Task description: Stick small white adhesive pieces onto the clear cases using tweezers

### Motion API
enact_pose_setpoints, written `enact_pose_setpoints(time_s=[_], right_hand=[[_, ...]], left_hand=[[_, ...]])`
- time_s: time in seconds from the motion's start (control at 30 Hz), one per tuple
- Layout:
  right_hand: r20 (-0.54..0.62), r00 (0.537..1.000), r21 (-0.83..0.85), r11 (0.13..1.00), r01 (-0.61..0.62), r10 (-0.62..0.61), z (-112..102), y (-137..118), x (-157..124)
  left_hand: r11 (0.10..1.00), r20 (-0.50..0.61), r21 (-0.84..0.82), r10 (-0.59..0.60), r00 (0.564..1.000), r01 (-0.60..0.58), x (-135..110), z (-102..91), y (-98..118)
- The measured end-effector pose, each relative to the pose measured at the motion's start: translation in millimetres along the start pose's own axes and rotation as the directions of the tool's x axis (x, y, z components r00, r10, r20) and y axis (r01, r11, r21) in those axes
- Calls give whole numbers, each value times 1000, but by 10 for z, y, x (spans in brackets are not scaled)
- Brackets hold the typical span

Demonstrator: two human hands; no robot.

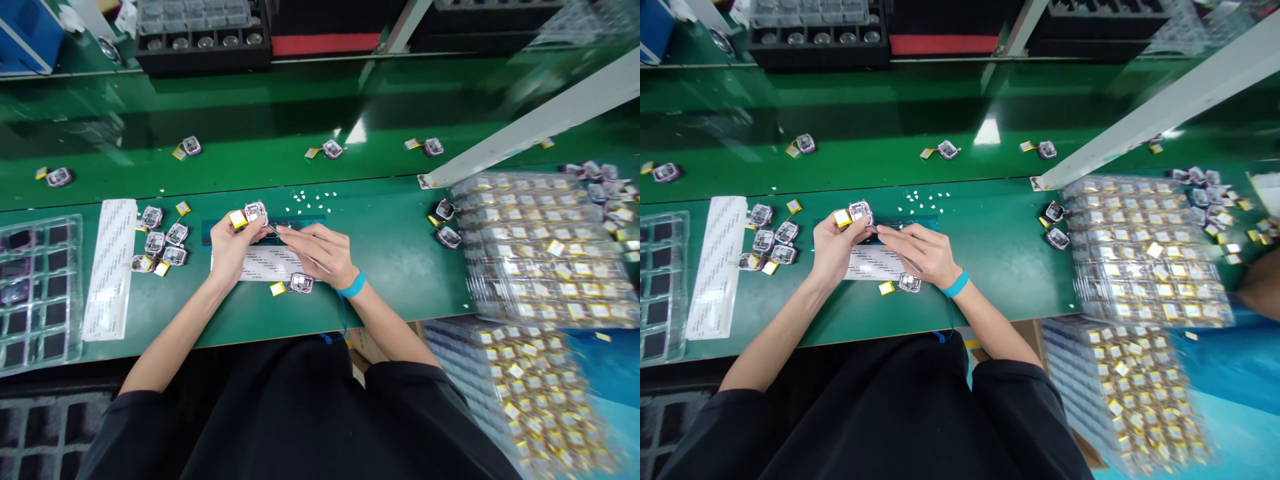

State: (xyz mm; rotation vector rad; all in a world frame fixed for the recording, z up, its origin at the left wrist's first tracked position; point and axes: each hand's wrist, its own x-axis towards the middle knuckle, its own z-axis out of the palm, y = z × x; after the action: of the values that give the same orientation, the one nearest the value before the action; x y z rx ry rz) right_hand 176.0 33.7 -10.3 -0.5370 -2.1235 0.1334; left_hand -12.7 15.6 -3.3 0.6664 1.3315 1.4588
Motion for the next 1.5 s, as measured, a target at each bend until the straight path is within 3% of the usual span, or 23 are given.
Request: enact_pose_setpoints(time_s=[0.1, 0.2, 0.23, 0.3, 0.4, 0.57, 0.73, 0.8, 0.87, 0.93, 0.97, 1.03, 1.1, 1.17, 1.33, 1.5], right_hand=[[-38, 999, -47, 999, 0, -2, -38, 14, 12], [-49, 999, -92, 996, 11, -16, -58, 29, 27], [-51, 998, -101, 995, 16, -22, -59, 31, 33], [-56, 998, -113, 993, 35, -42, -58, 32, 44], [-42, 997, -138, 989, 62, -69, -58, 33, 56], [-4, 997, -132, 989, 71, -72, -73, 55, 65], [15, 1000, -132, 991, 24, -22, -85, 60, 73], [-1, 999, -103, 994, -36, 36, -79, 53, 70], [-30, 995, -50, 994, -95, 93, -63, 42, 60], [-39, 987, 9, 987, -159, 159, -39, 20, 47], [-32, 978, 34, 978, -204, 205, -24, 4, 39], [-9, 952, 67, 950, -306, 307, 12, -38, 27], [8, 935, 85, 932, -353, 354, 54, -83, 18], [12, 939, 95, 935, -342, 342, 100, -118, 14], [-30, 941, 53, 941, -335, 337, 169, -141, 7], [-33, 964, 32, 965, -261, 262, 147, -129, -15]], left_hand=[[994, 19, 94, 59, 998, -61, 158, -89, 37], [924, -20, 333, 204, 979, -186, 546, -262, 138], [860, -36, 466, 254, 967, -209, 711, -332, 186], [615, -10, 765, 307, 952, -191, 1037, -467, 288], [475, 18, 860, 341, 940, -189, 1419, -612, 429], [455, 25, 860, 414, 910, -230, 1801, -698, 593], [559, -8, 804, 352, 936, -204, 2035, -751, 691], [614, -2, 757, 344, 939, -223, 1972, -737, 684], [673, 21, 688, 357, 934, -273, 1747, -661, 636], [752, 68, 568, 361, 930, -334, 1359, -519, 552], [841, 119, 400, 347, 930, -365, 1121, -430, 503], [923, 218, 185, 297, 930, -338, 626, -242, 409], [941, 274, 173, 238, 932, -292, 204, -79, 332], [947, 300, 175, 211, 930, -270, -69, 25, 272], [939, 247, 224, 203, 947, -260, -252, 62, 180], [889, 251, 312, 263, 932, -335, -309, 5, 136]])
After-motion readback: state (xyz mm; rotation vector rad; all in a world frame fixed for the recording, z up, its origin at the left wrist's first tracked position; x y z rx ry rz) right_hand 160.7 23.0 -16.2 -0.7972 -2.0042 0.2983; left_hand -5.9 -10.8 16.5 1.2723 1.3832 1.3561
